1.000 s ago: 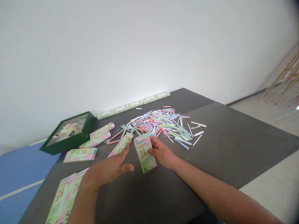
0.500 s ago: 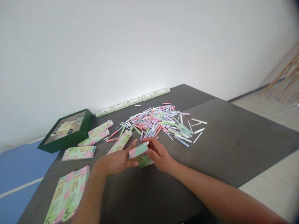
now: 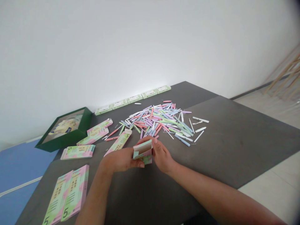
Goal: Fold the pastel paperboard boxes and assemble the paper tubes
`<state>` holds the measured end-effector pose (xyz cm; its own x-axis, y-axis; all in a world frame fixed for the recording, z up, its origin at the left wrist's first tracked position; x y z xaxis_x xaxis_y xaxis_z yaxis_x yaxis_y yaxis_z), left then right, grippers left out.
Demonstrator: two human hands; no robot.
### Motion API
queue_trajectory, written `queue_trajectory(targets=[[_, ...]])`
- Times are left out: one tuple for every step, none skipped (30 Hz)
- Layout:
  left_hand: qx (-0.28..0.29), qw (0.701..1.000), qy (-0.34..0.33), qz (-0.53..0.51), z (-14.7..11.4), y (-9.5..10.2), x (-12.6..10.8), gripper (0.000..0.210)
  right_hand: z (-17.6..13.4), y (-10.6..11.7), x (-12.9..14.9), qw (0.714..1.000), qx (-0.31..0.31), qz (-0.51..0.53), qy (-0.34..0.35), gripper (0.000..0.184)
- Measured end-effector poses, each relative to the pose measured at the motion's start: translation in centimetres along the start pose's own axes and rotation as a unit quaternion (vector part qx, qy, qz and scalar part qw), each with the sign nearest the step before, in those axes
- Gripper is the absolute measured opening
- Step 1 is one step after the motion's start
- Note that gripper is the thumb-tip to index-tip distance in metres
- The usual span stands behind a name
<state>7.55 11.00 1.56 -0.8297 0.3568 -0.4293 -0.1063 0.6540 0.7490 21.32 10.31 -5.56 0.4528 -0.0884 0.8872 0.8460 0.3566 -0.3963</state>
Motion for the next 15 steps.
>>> queue_trajectory(targets=[[0.002,1.000,-0.003,-0.003,0.0,0.0,0.1,0.044,0.1,0.0,-0.1,1.000,0.008,0.026,-0.011,0.050],[0.003,1.000,-0.007,-0.006,0.1,0.0,0.2,0.045,0.1,0.0,-0.1,0.998,0.025,0.055,-0.022,0.049],[0.003,1.000,-0.009,-0.009,0.0,0.0,0.3,0.047,0.2,-0.1,-0.1,0.995,0.047,0.084,-0.031,0.047],[0.003,1.000,-0.010,-0.012,0.0,0.0,0.4,0.048,0.3,-0.1,-0.1,0.991,0.069,0.108,-0.037,0.046],[0.004,1.000,-0.009,-0.015,0.0,0.0,0.5,0.049,0.3,-0.1,0.0,0.987,0.089,0.128,-0.040,0.045],[0.007,1.000,-0.009,-0.018,-0.1,0.1,0.6,0.048,0.4,-0.1,0.1,0.984,0.103,0.142,-0.039,0.044],[0.009,1.000,-0.009,-0.022,-0.1,0.1,0.6,0.048,0.4,0.0,0.2,0.982,0.111,0.149,-0.037,0.044],[0.012,1.000,-0.011,-0.026,-0.1,0.2,0.6,0.047,0.5,0.1,0.2,0.981,0.115,0.150,-0.038,0.045],[0.014,0.999,-0.015,-0.029,-0.1,0.3,0.5,0.047,0.6,0.2,0.2,0.981,0.116,0.149,-0.040,0.045],[0.014,0.999,-0.019,-0.032,-0.1,0.3,0.5,0.046,0.7,0.3,0.2,0.982,0.115,0.146,-0.045,0.047],[0.013,0.999,-0.020,-0.033,-0.1,0.4,0.5,0.047,0.8,0.4,0.1,0.982,0.112,0.143,-0.052,0.049],[0.012,0.999,-0.020,-0.033,0.0,0.4,0.5,0.048,0.9,0.4,0.0,0.982,0.110,0.142,-0.060,0.051],[0.012,0.999,-0.020,-0.032,0.0,0.4,0.6,0.048,1.0,0.5,-0.2,0.981,0.109,0.143,-0.069,0.054],[0.013,0.999,-0.021,-0.030,0.1,0.5,0.6,0.049,1.1,0.5,-0.3,0.980,0.109,0.146,-0.076,0.056],[0.014,0.999,-0.023,-0.029,0.2,0.5,0.7,0.049,1.2,0.6,-0.5,0.980,0.108,0.148,-0.081,0.057]])
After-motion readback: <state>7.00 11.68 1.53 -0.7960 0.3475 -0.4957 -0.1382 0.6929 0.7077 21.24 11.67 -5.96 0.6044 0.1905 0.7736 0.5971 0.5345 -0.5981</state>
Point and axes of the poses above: each hand's wrist, its own z-axis towards the middle knuckle, its own y-axis out of the back of the hand, x = y × z, the point moved 2 cm from there along z, towards the middle knuckle, and after that the axes turned 4 degrees about -y, right-handed, at the moved point
